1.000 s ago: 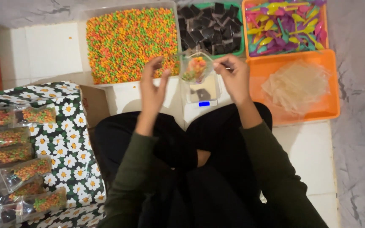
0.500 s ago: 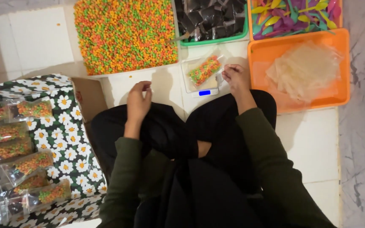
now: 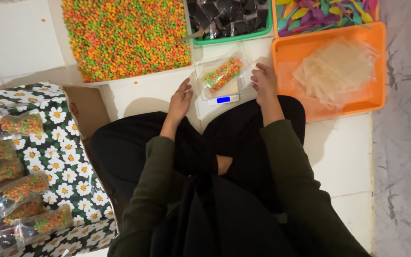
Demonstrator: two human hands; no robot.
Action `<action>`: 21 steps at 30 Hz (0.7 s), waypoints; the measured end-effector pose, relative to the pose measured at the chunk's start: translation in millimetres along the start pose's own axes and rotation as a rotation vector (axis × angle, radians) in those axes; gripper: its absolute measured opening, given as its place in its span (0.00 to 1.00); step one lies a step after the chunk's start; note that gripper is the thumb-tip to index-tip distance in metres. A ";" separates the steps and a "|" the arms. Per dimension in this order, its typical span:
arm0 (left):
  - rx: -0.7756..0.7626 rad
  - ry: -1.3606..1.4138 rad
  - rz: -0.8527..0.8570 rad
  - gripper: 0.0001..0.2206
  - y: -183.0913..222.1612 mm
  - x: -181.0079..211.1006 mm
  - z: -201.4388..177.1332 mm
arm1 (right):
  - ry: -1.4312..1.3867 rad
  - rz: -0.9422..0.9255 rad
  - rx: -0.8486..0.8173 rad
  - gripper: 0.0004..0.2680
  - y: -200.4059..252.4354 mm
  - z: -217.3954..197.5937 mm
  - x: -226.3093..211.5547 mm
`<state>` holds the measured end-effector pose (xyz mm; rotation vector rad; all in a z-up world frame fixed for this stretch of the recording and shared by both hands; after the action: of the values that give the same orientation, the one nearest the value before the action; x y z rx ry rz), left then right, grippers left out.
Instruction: Manual portioning and packaging of colorful snacks into small plastic bags using a scoop and a digital scale.
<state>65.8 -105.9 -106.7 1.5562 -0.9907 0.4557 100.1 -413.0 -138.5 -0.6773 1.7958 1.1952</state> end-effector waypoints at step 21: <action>-0.075 -0.135 -0.037 0.28 -35.1 -14.8 30.8 | -0.076 -0.026 0.074 0.14 26.2 5.5 -42.2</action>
<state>78.1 -131.1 -146.8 1.5512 -1.0680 0.2875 101.9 -398.3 -90.7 -0.6030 1.7536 1.1174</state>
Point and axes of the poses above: each hand's wrist, its own y-axis away from the middle knuckle, its own z-axis out of the palm, x = y × z, the point moved 2 cm from there along -y, towards the middle knuckle, and after that the axes turned 11 degrees about -z, right-handed, at the moved point
